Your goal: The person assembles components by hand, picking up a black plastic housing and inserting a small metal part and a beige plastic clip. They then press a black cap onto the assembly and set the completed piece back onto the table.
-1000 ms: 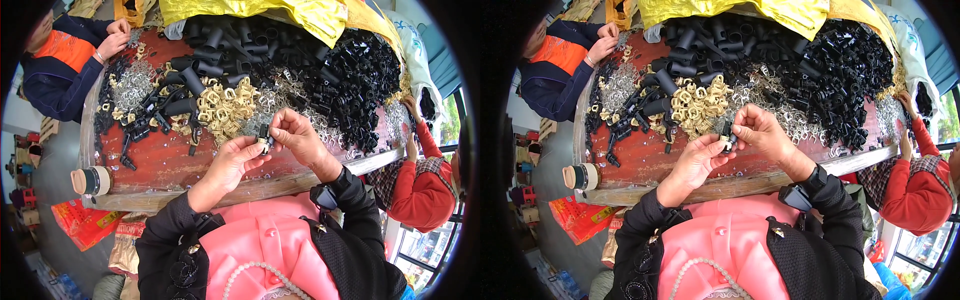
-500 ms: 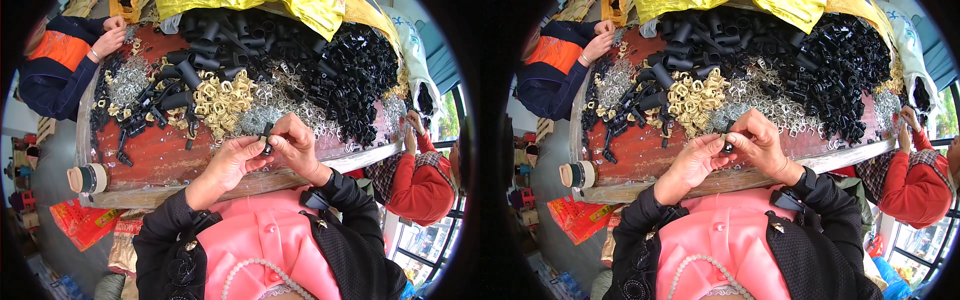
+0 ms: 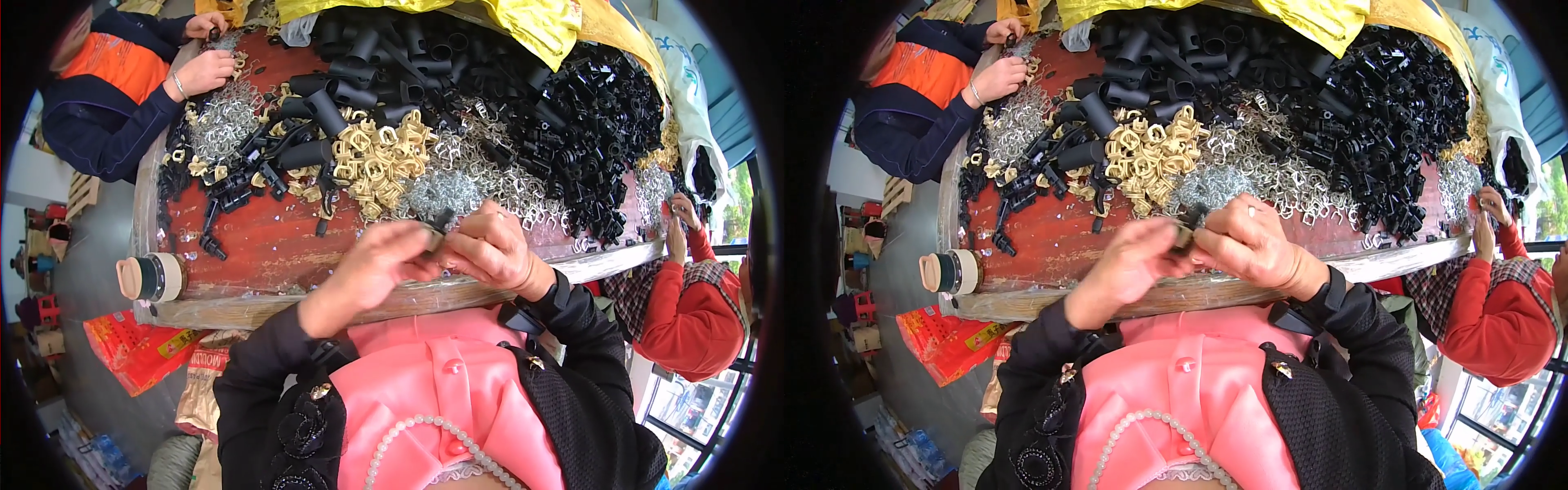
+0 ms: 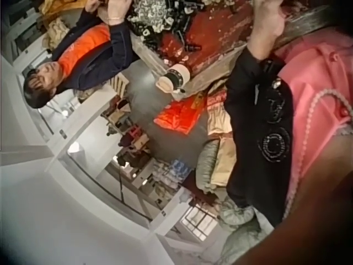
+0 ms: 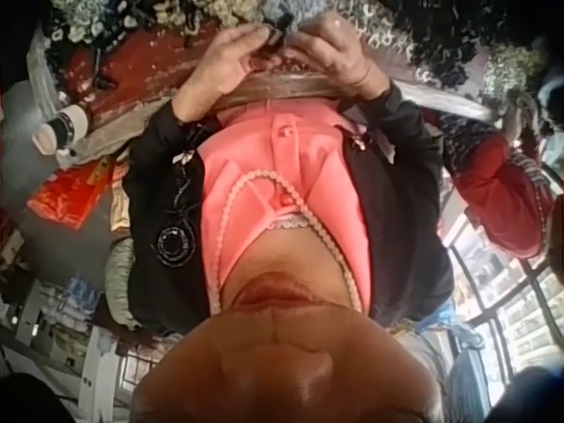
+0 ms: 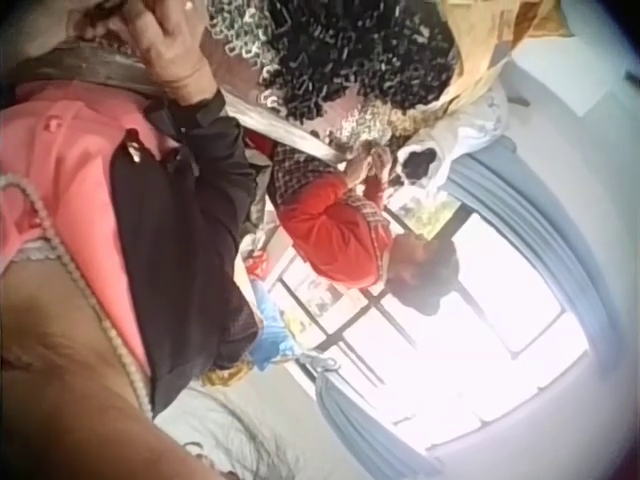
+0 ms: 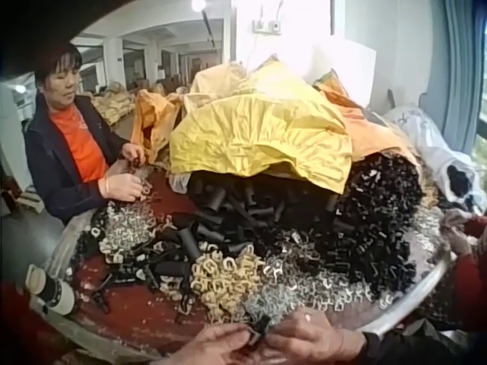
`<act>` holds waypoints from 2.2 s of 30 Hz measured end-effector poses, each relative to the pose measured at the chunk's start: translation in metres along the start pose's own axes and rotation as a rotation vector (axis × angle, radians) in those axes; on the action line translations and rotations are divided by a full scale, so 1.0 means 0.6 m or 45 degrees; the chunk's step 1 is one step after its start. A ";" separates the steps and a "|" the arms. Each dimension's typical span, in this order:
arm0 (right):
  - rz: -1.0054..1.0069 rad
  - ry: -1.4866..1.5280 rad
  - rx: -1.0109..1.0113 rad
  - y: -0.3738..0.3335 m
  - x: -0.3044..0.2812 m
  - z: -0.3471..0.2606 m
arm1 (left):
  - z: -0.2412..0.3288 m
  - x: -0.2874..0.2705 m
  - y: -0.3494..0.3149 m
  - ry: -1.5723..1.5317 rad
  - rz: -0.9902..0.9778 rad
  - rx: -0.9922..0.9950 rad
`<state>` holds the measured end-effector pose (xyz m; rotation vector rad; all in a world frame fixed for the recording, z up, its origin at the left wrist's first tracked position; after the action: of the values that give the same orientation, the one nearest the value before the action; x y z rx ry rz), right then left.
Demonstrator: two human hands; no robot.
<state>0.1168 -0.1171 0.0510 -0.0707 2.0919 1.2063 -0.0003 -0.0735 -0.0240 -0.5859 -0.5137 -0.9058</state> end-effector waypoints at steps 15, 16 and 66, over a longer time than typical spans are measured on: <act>-0.275 -1.217 1.026 -0.124 -0.199 0.329 | 0.012 -0.051 -0.061 0.488 0.104 0.092; -0.317 -1.116 1.122 -0.130 -0.198 0.336 | 0.011 -0.046 -0.059 0.490 0.107 0.093; -0.096 1.295 1.575 -0.088 0.029 0.055 | 0.005 -0.018 0.003 0.455 0.204 0.012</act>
<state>0.1421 -0.1161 -0.0088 -0.2080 3.2801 -0.4962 -0.0048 -0.0640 -0.0292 -0.4368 -0.1460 -0.8313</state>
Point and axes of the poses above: each hand's wrist, its own y-axis towards the middle knuckle, its own x-axis out of the palm, z = x × y, the point moved 6 cm from there along y, towards the middle knuckle, and after that the axes turned 7 degrees about y, right-handed, at the moved point
